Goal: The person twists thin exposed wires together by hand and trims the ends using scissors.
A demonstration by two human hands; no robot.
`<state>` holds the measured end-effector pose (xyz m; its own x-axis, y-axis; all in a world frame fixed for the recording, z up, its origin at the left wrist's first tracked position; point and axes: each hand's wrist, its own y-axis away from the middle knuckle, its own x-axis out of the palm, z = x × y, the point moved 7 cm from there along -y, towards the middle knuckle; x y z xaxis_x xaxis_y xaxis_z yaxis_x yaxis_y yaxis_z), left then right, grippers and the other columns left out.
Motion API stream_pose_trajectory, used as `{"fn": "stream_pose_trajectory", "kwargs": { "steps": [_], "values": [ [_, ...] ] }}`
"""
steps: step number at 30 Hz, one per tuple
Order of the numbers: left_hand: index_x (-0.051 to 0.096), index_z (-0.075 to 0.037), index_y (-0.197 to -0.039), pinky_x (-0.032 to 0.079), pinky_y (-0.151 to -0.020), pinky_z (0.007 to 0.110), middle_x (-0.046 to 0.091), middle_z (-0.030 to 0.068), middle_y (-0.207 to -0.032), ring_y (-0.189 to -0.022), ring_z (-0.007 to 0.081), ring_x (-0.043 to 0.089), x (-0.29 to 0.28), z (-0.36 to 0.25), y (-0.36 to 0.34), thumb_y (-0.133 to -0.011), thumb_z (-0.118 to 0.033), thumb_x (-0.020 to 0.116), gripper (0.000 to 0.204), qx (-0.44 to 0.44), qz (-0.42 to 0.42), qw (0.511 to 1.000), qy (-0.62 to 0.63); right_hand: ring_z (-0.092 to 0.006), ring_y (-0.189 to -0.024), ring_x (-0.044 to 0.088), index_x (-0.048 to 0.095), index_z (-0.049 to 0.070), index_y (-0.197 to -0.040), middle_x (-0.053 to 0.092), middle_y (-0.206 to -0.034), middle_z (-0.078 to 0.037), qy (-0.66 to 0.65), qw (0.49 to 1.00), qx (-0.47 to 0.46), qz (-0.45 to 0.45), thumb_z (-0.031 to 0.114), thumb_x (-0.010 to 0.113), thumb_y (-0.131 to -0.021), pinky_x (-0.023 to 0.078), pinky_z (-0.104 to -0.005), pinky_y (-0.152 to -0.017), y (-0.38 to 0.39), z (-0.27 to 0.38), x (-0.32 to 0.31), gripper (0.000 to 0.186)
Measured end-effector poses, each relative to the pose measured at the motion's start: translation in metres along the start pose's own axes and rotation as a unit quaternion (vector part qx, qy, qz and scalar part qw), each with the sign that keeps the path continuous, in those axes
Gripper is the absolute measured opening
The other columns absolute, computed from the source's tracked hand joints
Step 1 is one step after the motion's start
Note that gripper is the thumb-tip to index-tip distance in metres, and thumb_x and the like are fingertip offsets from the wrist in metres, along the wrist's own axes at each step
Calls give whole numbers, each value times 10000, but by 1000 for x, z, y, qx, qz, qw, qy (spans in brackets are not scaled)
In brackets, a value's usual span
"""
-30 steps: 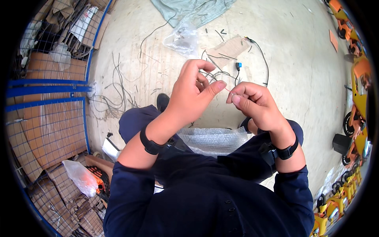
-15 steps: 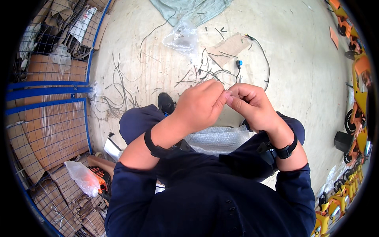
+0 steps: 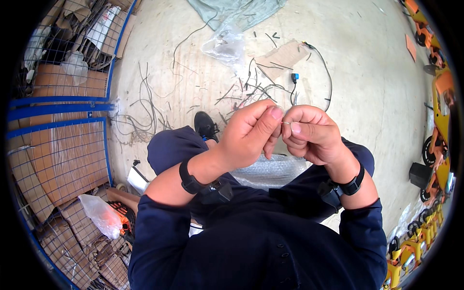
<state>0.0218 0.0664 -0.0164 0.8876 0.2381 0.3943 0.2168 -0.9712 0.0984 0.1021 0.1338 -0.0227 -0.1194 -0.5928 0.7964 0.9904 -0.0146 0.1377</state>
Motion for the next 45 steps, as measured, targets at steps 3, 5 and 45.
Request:
{"fn": "stream_pose_trajectory", "kwargs": {
  "steps": [3,5,45],
  "values": [
    [486,-15,-853,490,-496,252,511,37,-651,-541,94,514,5,1,2,-1019,-231,393,287,-1,-16,997,74,-47,-483,270,609,-34,-957,360,-604,39,-36,999,-7,15,138,519,-953,204,-213,-422,0,-1,2,194],
    [483,-10,-856,512,-510,271,516,49,-672,-544,98,517,6,1,1,-1019,-238,393,294,8,-5,995,95,-49,-488,275,604,-35,-960,358,-605,36,-51,998,-9,23,136,517,-954,204,-213,-419,0,-1,2,191],
    [636,-14,-880,396,-594,221,609,12,-754,-659,61,481,-17,-16,-7,-855,-115,673,110,30,-37,952,-304,-101,-759,570,626,-2,-944,634,-825,-32,435,872,-148,-169,106,573,-932,474,-246,-706,9,46,-12,121]
  ]
}}
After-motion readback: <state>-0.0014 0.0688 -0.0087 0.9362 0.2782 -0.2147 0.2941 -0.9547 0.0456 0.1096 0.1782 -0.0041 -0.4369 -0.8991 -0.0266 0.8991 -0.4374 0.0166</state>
